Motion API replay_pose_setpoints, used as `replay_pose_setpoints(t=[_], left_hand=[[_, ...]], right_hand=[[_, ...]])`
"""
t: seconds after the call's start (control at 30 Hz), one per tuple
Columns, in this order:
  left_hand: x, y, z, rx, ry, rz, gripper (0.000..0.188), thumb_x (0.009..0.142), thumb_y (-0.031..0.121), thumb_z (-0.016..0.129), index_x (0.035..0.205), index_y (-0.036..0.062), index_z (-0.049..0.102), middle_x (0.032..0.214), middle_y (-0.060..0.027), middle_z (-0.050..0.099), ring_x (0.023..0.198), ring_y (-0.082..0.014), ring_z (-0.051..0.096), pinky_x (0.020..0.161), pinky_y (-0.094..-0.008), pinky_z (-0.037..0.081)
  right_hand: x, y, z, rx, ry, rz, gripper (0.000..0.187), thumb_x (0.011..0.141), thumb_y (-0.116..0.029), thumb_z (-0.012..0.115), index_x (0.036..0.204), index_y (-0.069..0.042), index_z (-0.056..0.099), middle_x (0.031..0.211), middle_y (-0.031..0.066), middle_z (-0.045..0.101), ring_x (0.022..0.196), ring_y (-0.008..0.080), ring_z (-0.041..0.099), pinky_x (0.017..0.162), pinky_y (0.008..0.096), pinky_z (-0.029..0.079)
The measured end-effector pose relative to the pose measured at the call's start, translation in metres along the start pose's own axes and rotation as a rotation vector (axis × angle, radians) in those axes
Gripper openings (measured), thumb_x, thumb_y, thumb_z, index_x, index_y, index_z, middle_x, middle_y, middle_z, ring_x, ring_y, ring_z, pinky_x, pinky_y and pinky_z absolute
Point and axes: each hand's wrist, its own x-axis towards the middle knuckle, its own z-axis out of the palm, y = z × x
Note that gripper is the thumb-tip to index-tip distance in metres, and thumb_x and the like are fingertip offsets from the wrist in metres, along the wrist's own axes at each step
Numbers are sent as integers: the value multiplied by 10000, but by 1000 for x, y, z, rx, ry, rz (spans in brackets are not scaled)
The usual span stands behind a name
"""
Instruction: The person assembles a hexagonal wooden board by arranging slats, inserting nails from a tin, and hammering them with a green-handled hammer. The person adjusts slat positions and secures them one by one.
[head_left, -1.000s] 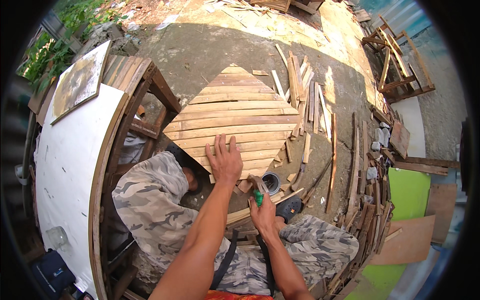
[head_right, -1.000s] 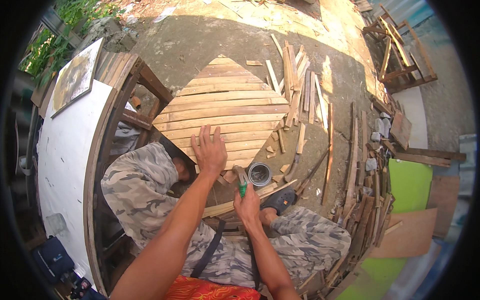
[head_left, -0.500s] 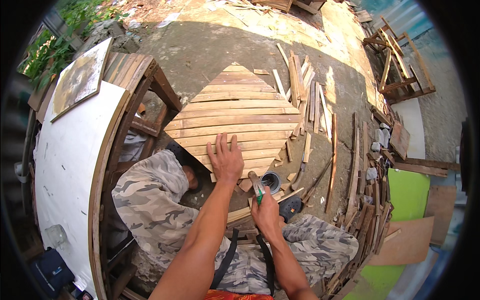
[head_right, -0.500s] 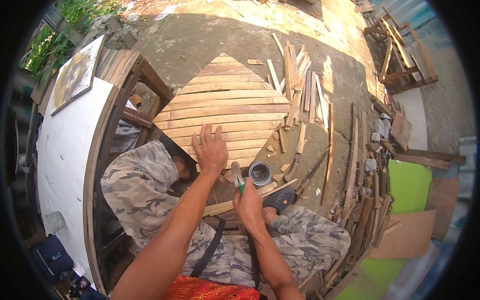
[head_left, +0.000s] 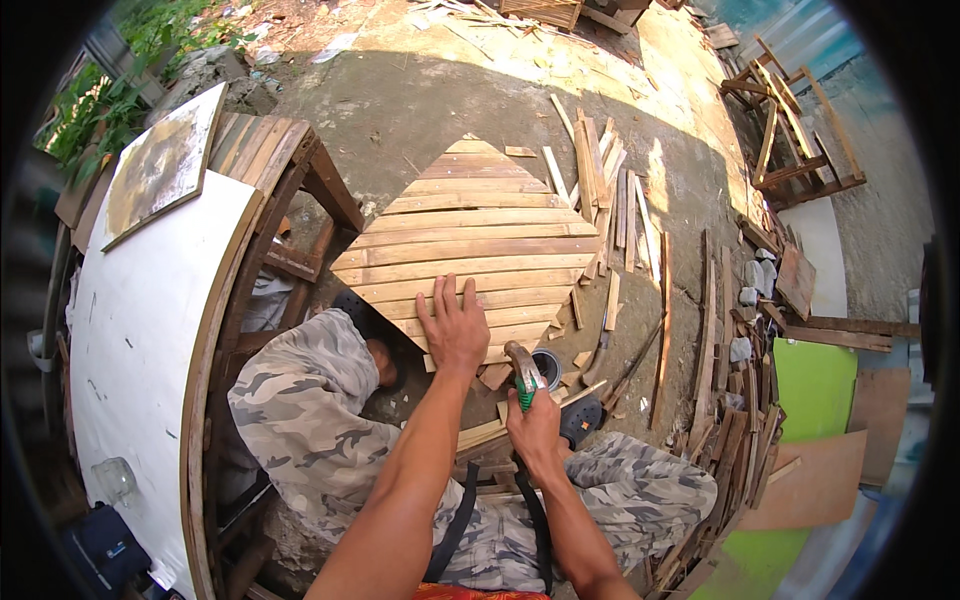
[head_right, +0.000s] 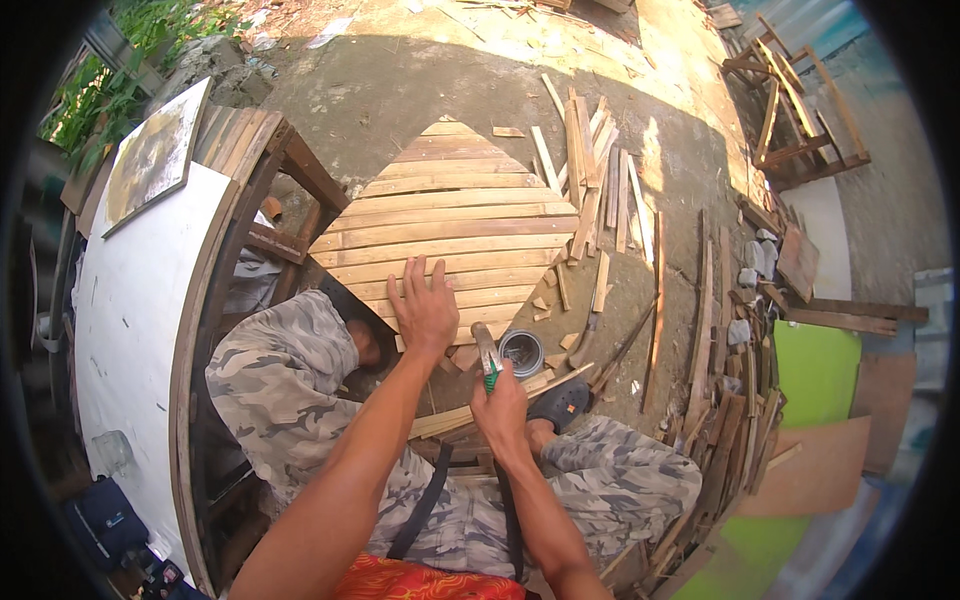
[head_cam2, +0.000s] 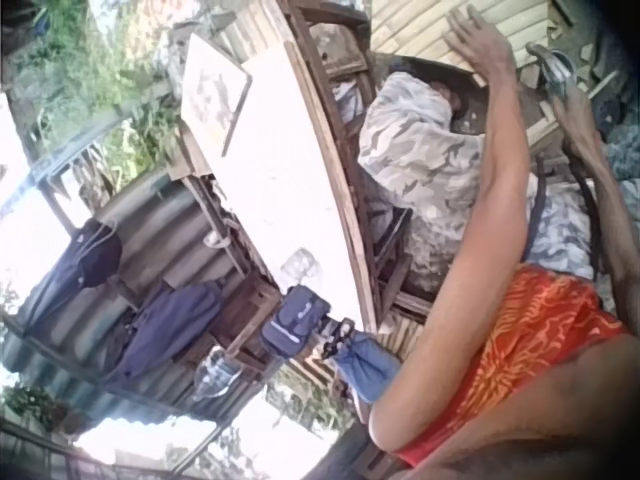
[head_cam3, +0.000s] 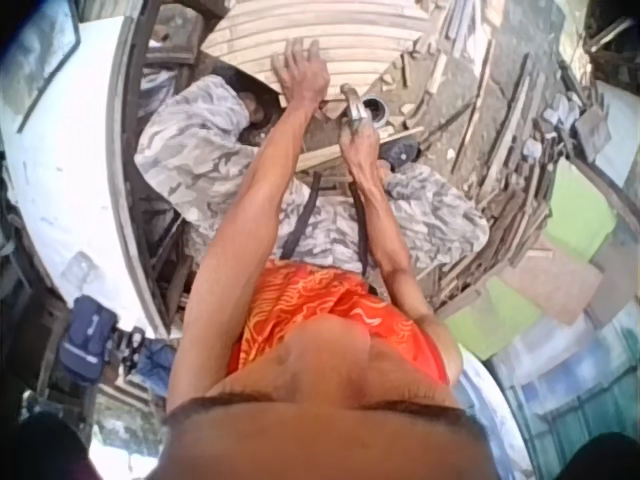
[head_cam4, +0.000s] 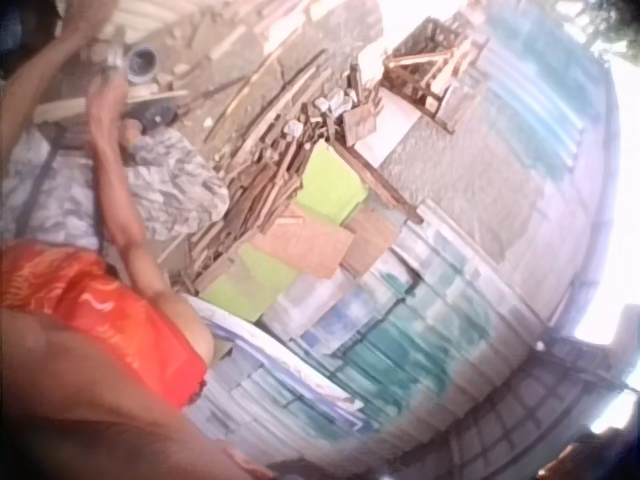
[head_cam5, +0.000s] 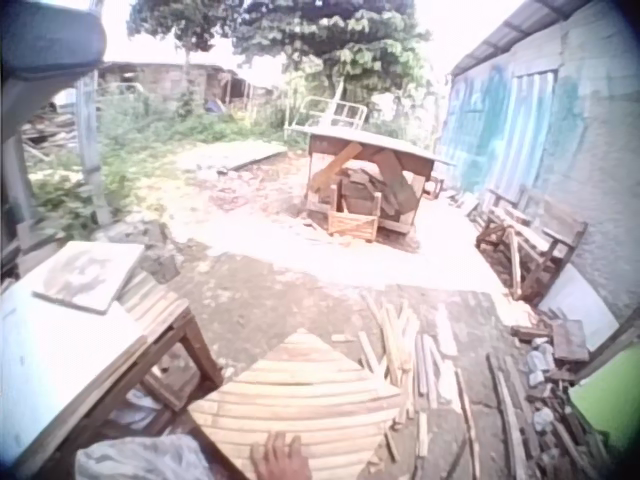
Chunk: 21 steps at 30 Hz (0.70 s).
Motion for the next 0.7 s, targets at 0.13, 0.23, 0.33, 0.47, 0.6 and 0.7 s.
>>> replay_pose_setpoints(t=[0.13, 0.23, 0.33, 0.47, 0.6, 0.7], left_hand=[[-1, 0, -2, -17, -12, 0, 414, 980, 277, 595, 1360, 113, 601, 1459, -143, 491, 1438, -300, 389, 1204, -586, 190], [-1, 0, -3, -15, -14, 1, 416, 981, 276, 594, 1363, 111, 600, 1459, -143, 491, 1440, -299, 386, 1204, -586, 187], [1, 1, -3, -27, -11, -4, 414, 981, 273, 595, 1360, 106, 604, 1462, -145, 497, 1443, -303, 386, 1201, -596, 194], [1, 0, -2, -26, -4, -1, 413, 983, 268, 591, 1361, 102, 603, 1465, -149, 496, 1446, -307, 384, 1200, -597, 196], [0, 1, -1, -42, -19, -3, 414, 984, 259, 589, 1366, 99, 595, 1461, -153, 492, 1447, -310, 379, 1200, -593, 190], [0, 1, -1, -51, -10, 0, 412, 984, 256, 591, 1366, 100, 594, 1453, -156, 497, 1443, -315, 381, 1200, -593, 194]], right_hand=[[-25, 0, -14, 152, 165, -193, 140, 947, -100, 682, 997, -12, 585, 756, 207, 648, 676, 401, 676, 589, 452, 509], [-29, 2, -7, 34, 318, -377, 140, 953, -127, 705, 956, -5, 638, 680, 153, 600, 609, 295, 637, 573, 407, 494], [-11, 9, 6, -66, -111, 81, 255, 955, -173, 682, 1097, 9, 575, 790, 244, 616, 720, 472, 653, 633, 501, 514], [-14, 11, -3, 108, 65, -59, 221, 963, -179, 674, 1020, 25, 613, 749, 213, 600, 673, 435, 637, 636, 493, 496], [-39, -3, -13, 118, 348, -332, 196, 957, -167, 696, 968, 20, 634, 693, 183, 576, 631, 370, 629, 620, 469, 491], [-28, -6, -3, 172, 176, -152, 213, 941, -160, 706, 1000, 32, 634, 731, 213, 618, 658, 359, 655, 627, 464, 500]])
